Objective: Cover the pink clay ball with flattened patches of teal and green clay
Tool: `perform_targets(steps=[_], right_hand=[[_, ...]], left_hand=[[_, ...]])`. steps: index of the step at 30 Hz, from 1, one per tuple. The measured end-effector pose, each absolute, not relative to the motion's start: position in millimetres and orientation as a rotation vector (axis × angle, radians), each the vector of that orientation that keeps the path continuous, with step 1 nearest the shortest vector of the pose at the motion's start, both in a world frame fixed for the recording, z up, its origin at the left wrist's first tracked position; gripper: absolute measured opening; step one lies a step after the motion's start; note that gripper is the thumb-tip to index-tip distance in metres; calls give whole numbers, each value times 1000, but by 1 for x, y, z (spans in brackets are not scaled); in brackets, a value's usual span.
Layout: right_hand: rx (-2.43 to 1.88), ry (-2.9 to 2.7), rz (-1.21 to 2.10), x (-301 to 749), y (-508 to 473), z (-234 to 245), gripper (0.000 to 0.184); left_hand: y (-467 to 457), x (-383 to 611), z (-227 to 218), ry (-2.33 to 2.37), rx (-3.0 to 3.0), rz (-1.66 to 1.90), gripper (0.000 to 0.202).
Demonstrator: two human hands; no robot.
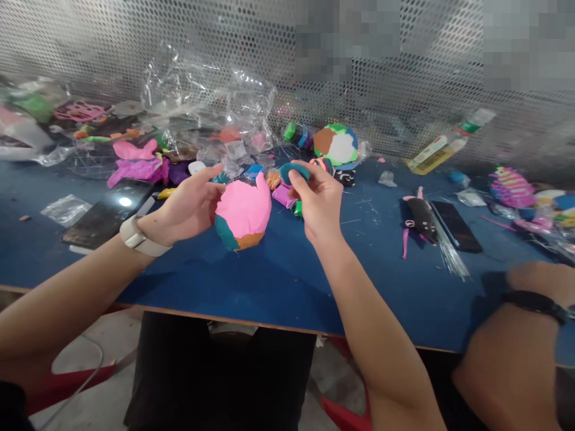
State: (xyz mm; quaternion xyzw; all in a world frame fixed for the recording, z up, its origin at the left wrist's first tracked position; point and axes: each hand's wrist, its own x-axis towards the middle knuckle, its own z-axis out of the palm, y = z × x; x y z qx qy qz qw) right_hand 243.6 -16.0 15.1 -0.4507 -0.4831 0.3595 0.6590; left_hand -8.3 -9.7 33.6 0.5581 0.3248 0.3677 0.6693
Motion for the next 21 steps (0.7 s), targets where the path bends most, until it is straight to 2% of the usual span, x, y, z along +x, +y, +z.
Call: perform_targets(steps=[3,9,15,21], right_hand=[[-944,-1111,872,240,-21,21,28],[-925,-1081,873,237,-30,28,33],[-831,-1224,719,248,-27,27,52],[-893,-1283,745,246,-38,36,63]], left_hand=[[-9,-8,31,760,1134,798,59],[-21,0,40,740,1122,913,51],[-30,4,47,736,1098,1011,43],[-30,2,44,675,1262,1063,50]])
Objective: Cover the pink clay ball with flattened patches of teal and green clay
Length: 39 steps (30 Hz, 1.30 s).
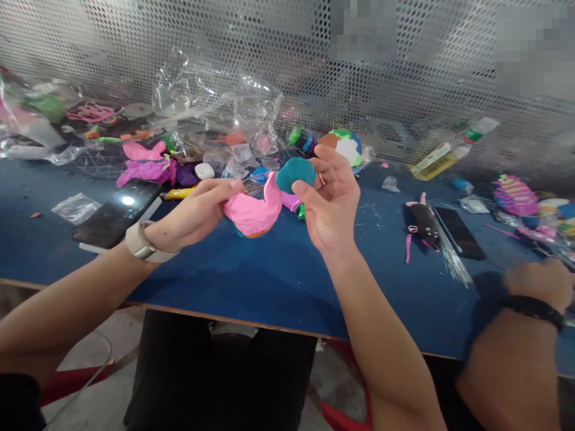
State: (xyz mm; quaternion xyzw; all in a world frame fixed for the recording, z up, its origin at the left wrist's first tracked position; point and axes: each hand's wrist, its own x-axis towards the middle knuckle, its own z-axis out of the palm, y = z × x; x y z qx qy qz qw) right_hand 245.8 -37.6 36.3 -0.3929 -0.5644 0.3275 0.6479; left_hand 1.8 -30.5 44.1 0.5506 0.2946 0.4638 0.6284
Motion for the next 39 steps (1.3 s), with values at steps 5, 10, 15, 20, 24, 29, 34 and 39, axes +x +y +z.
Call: perform_targets(steps=[5,10,15,20,24,29,34,39], right_hand=[[-843,-1274,840,237,-49,44,74],[-864,-1316,802,234,-53,44,66],[-852,-1356,775,235,-56,45,60],[-858,-1367,817,238,-55,48,74],[-849,-1396,798,237,-59,52,69],[-872,-1432,732,234,-68,59,60],[-872,-1519,601,236,-67,53,52],[-777,-1737,131,241,-56,42,40]], left_hand=[[-34,4,45,661,1315,1052,54],[-40,7,43,694,1351,1043,51],[-41,8,42,660,1390,1033,59],[-38,7,43,607,1422,977,58],[-39,7,44,600,1458,987,57],[-41,7,44,602,1501,976,57],[-39,7,42,586,1507,984,57],[-36,6,39,566,1564,980,57]])
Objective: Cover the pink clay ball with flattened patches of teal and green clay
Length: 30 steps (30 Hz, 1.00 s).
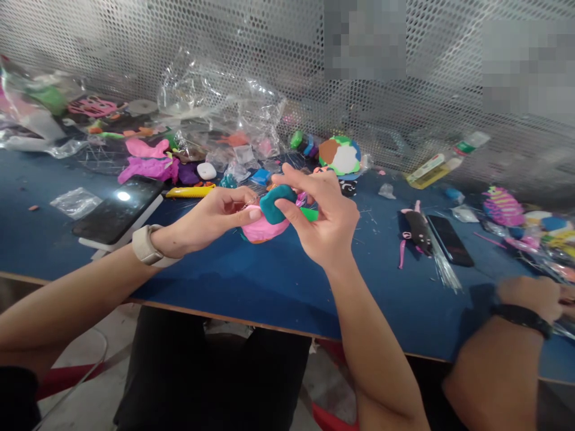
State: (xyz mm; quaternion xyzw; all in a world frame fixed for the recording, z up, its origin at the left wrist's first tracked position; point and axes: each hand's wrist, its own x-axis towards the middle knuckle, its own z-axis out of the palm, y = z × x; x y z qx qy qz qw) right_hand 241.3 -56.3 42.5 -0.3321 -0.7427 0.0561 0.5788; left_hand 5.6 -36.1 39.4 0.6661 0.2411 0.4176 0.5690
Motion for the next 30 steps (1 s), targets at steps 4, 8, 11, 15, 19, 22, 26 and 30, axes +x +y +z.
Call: perform_targets(steps=[4,8,11,15,19,22,26,30], right_hand=[[-755,-1794,2,242,-53,43,35],[-711,-1830,22,242,-54,46,35],[-703,-1888,52,242,-54,47,30],[-662,-1955,89,242,-55,51,30],[-642,-1976,130,239,-57,53,29],[-661,-1935,222,237,-60,52,24],[-777,-1792,429,236,-61,52,24],[-866,-1747,560,240,-57,55,26]], left_hand=[[-35,5,38,564,1582,971,55],[-36,5,37,559,1522,959,51],[-37,4,38,514,1435,947,48],[-37,5,38,466,1474,922,50],[-39,7,36,518,1564,1002,52],[-39,7,34,550,1577,1048,50],[-38,4,35,568,1567,1065,49],[-37,3,37,587,1546,1059,54]])
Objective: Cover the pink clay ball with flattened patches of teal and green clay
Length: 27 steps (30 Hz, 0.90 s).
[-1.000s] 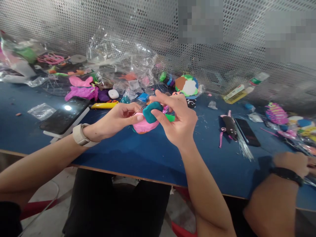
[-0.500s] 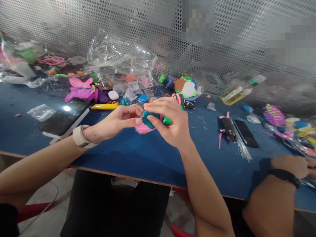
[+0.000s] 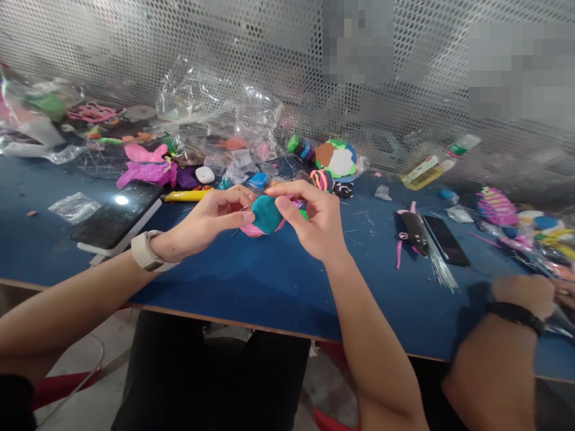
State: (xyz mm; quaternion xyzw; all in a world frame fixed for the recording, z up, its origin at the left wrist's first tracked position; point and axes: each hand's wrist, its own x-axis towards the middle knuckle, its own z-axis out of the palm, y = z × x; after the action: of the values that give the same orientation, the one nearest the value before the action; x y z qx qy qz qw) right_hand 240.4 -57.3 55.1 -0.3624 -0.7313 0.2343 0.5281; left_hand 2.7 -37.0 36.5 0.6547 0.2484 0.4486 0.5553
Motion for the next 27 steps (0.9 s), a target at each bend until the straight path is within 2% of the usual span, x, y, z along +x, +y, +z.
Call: perform_targets(steps=[3,7,16,21,27], right_hand=[[-861,-1778,672,245,-55,56,30],[-782,-1888,703,244,-60,59,24],[-711,-1986,490,236,-64,57,14],[-763,-1878,588,236,-59,51,26],[-756,-1744,536,229,-51,43,27]], left_hand=[[-36,2,38,582,1592,1068,61],[-34,0,40,610,1743,1122,73],[-27,-4,41,616,1825,1195,68],[-25,-6,42,657,1817,1246,69],[-21,-8,43,661,1876,1273,68]])
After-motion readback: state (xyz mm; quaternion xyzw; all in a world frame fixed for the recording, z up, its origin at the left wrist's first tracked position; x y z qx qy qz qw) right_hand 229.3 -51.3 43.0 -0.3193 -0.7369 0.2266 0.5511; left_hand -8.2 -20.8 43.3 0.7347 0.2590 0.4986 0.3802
